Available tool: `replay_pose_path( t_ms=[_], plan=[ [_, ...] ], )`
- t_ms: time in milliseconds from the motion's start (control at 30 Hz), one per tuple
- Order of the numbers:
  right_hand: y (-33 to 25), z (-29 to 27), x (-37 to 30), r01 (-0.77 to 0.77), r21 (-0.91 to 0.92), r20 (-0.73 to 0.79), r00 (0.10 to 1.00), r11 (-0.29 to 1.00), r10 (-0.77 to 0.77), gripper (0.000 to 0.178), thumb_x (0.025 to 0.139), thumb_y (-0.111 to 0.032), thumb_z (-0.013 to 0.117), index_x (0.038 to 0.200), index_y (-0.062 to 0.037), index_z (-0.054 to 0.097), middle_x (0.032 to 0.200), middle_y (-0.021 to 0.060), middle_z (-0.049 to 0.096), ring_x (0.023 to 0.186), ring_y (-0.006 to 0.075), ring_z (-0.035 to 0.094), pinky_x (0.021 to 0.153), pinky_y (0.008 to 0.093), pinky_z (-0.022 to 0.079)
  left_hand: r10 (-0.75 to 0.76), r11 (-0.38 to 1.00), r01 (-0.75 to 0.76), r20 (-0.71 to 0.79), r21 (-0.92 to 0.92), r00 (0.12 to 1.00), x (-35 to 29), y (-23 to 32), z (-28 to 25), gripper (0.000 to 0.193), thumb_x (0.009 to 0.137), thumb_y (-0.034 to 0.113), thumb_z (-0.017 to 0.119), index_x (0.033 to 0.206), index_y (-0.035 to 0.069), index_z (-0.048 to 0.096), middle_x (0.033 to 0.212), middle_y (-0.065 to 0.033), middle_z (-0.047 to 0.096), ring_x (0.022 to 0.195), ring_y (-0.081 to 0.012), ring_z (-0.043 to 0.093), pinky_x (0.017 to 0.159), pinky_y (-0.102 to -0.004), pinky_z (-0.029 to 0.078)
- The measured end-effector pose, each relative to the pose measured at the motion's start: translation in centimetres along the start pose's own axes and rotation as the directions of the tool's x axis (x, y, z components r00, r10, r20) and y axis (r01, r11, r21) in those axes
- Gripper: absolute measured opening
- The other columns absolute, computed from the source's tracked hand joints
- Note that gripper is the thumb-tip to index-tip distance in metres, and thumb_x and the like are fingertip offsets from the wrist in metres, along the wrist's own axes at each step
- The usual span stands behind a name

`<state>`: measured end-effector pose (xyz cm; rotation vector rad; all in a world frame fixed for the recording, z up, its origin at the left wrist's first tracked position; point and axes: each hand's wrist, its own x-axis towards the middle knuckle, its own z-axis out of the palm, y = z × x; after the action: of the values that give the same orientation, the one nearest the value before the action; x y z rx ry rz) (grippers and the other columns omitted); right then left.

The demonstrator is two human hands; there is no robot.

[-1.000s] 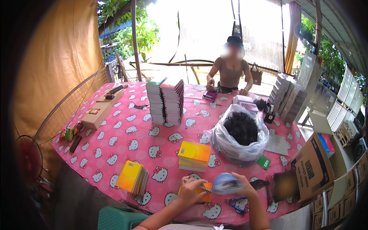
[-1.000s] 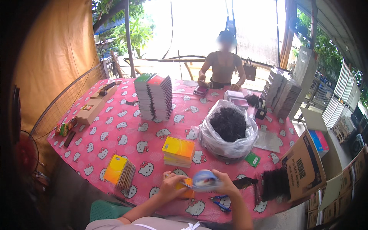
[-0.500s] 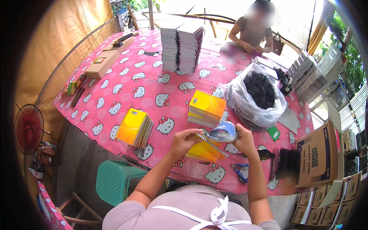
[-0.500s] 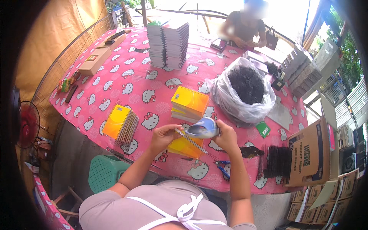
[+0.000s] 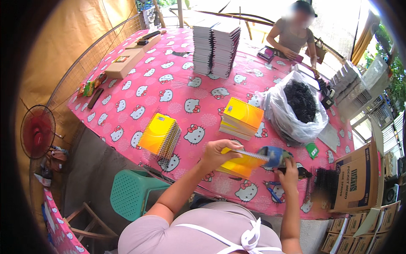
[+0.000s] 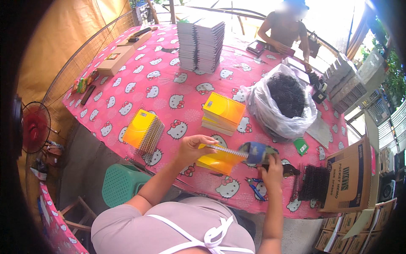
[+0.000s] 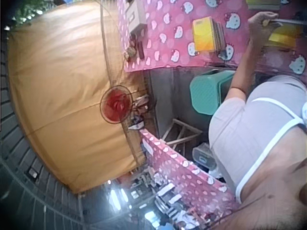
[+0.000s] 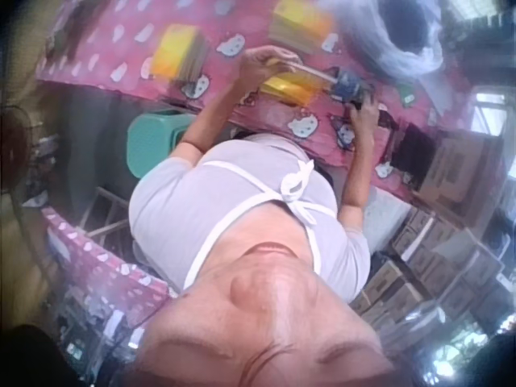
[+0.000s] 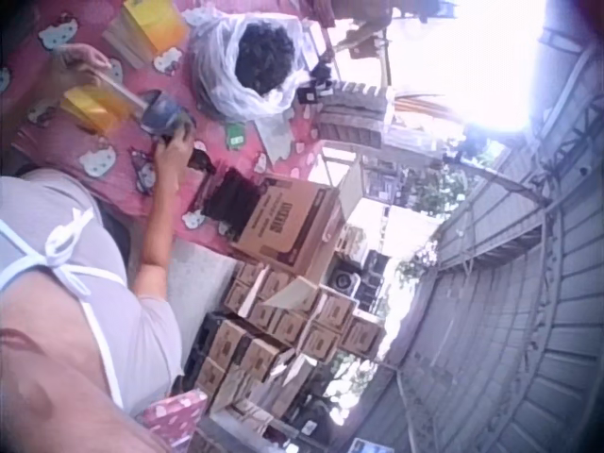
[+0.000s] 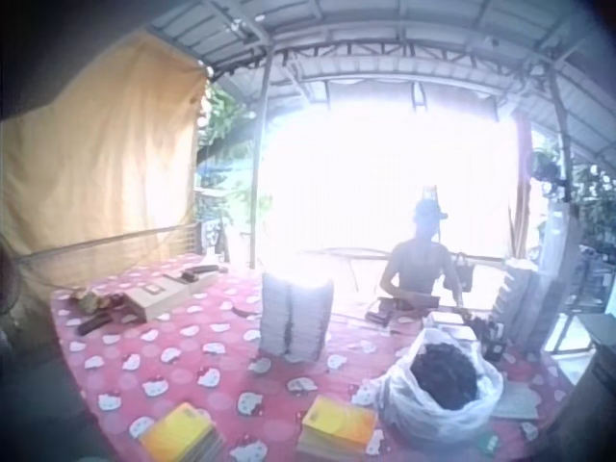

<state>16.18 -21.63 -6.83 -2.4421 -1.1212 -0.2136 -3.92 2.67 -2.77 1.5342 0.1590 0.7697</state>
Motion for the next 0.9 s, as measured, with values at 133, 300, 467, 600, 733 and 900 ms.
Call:
replay_pose_path(
  t_ms=[133,300,467,600,733,900],
  plan=[
    [-0.6,-3.5,-5.9,0.057,0.216,0.219,0.970,0.975,-0.105,0.070,0.068,-0.027,0.077,0.127,-0.0033,0.049,0.136,0.0232,0.041,0.122,0.0412,0.041,0.103,0.0481,0.032,0.380,0.878,-0.378,0.052,0.294,0.924,-1.7,2.7,1.6,0.019,0.072,-0.004,0.076,0.086,0.002,0.065,0.095,-0.0113,0.069,0.090,-0.0226,0.066,0.078,-0.0308,0.054],
    [-0.7,-2.1,-10.3,0.116,-0.131,0.126,0.987,0.985,-0.099,0.049,0.079,-0.028,0.067,0.119,-0.0034,0.053,0.114,0.0164,0.051,0.102,0.0359,0.049,0.092,0.0451,0.038,0.293,0.859,-0.323,0.135,0.398,0.947,-4.3,-0.3,2.8,0.020,0.070,-0.001,0.078,0.081,0.001,0.062,0.094,-0.0143,0.067,0.083,-0.0233,0.066,0.067,-0.0293,0.056],
    [-7.7,-5.5,-6.6,-0.010,0.467,0.106,0.993,0.884,-0.045,0.044,0.077,-0.020,0.067,0.115,-0.0024,0.054,0.107,0.0163,0.052,0.097,0.0331,0.051,0.086,0.0426,0.042,0.257,0.878,-0.227,-0.015,0.421,0.966,-4.1,0.0,3.6,0.022,0.069,0.002,0.080,0.079,-0.001,0.061,0.091,-0.0162,0.067,0.080,-0.0236,0.067,0.067,-0.0306,0.055],
    [-11.4,-5.9,-5.1,0.179,0.500,0.031,0.974,0.847,-0.224,0.048,0.073,-0.019,0.071,0.114,-0.0019,0.054,0.107,0.0164,0.051,0.101,0.0332,0.050,0.087,0.0426,0.042,0.324,0.838,-0.291,0.008,0.461,0.946,-3.6,0.3,3.4,0.021,0.068,0.003,0.081,0.078,0.001,0.062,0.086,-0.0145,0.068,0.079,-0.0237,0.067,0.067,-0.0311,0.054],
    [-12.3,-6.3,-4.8,0.135,0.458,0.084,0.978,0.879,-0.193,0.051,0.070,-0.020,0.072,0.114,-0.0019,0.054,0.110,0.0174,0.050,0.104,0.0342,0.049,0.089,0.0433,0.041,0.336,0.831,-0.299,0.006,0.468,0.942,-3.4,0.3,3.5,0.021,0.067,0.003,0.081,0.081,0.001,0.065,0.085,-0.0138,0.069,0.078,-0.0243,0.067,0.067,-0.0313,0.054],
    [-12.1,-6.6,-4.2,-0.349,0.744,0.444,0.895,0.569,-0.031,0.039,0.083,-0.018,0.064,0.116,-0.0003,0.054,0.107,0.0127,0.056,0.093,0.0240,0.056,0.081,0.0346,0.046,0.362,0.830,-0.326,0.007,0.452,0.932,-3.4,0.5,3.5,0.020,0.067,-0.001,0.079,0.083,0.001,0.066,0.086,-0.0135,0.069,0.078,-0.0240,0.067,0.067,-0.0319,0.054]
  ],
)
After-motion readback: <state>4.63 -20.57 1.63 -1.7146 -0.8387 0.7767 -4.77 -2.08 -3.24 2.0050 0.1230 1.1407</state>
